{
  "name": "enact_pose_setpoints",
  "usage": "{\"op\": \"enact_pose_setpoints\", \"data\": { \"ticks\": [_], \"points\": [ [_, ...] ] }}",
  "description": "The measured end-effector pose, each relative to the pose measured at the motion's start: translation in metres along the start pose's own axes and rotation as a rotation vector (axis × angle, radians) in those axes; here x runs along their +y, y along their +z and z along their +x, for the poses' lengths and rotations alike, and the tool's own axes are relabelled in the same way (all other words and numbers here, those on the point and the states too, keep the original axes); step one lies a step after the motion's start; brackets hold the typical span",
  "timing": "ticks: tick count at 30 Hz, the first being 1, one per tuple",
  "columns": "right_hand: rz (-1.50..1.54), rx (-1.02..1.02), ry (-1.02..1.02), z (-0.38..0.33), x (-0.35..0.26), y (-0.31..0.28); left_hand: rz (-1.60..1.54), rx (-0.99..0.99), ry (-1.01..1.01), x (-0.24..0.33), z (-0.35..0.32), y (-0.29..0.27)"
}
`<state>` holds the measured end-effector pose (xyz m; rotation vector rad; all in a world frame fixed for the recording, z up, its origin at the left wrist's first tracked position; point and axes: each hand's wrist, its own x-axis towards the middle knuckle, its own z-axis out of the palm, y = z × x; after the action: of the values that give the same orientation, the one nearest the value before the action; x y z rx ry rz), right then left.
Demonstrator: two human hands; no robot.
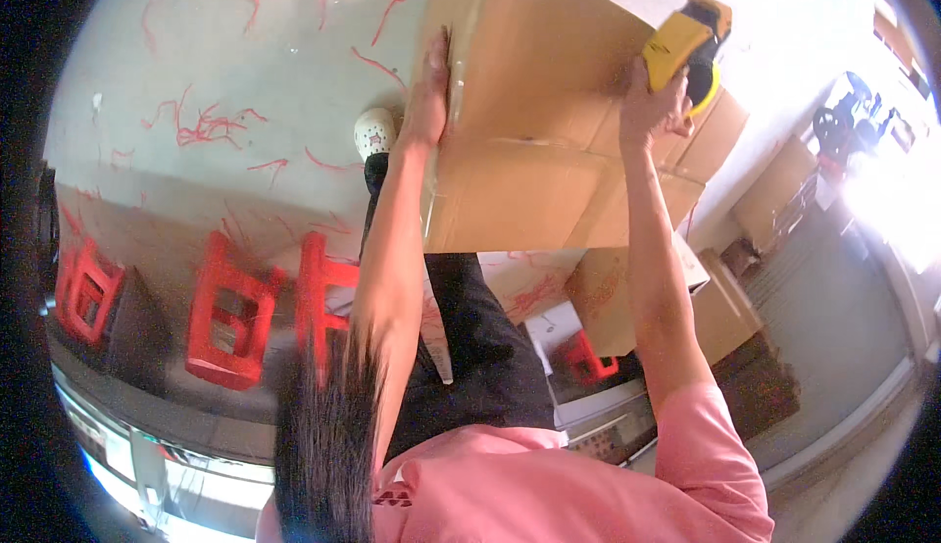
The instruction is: The person closes the flaps of a cardboard box and applies tape across its seams using a tape dispenser.
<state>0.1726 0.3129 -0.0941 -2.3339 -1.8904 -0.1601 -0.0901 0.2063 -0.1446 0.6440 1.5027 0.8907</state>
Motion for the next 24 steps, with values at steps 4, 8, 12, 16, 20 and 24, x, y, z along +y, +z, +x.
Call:
{"op": "enact_pose_setpoints", "data": {
  "ticks": [4, 8, 12, 16, 20, 24],
  "points": [
    [0.094, 0.006, -0.047, -0.011, -0.012, 0.022, 0.372, 0.274, 0.074, -0.047, 0.031, -0.025],
    [-0.016, -0.041, 0.014, -0.001, -0.004, -0.003, 0.208, 0.307, 0.508, 0.047, 0.038, 0.002],
    [-0.057, -0.063, 0.059, -0.006, -0.031, -0.006, 0.035, -0.015, 0.23, 0.041, 0.056, 0.0],
    [0.06, -0.089, 0.045, -0.009, -0.027, -0.007, 0.439, -0.045, -0.213, -0.005, 0.092, -0.03],
    [0.033, 0.01, -0.001, 0.012, 0.014, -0.011, 0.059, 0.34, 0.39, 0.022, 0.098, 0.02],
    [0.003, -0.083, 0.049, -0.021, -0.045, 0.019, 1.04, 0.271, 0.241, -0.076, 0.105, -0.029]
  ]
}}
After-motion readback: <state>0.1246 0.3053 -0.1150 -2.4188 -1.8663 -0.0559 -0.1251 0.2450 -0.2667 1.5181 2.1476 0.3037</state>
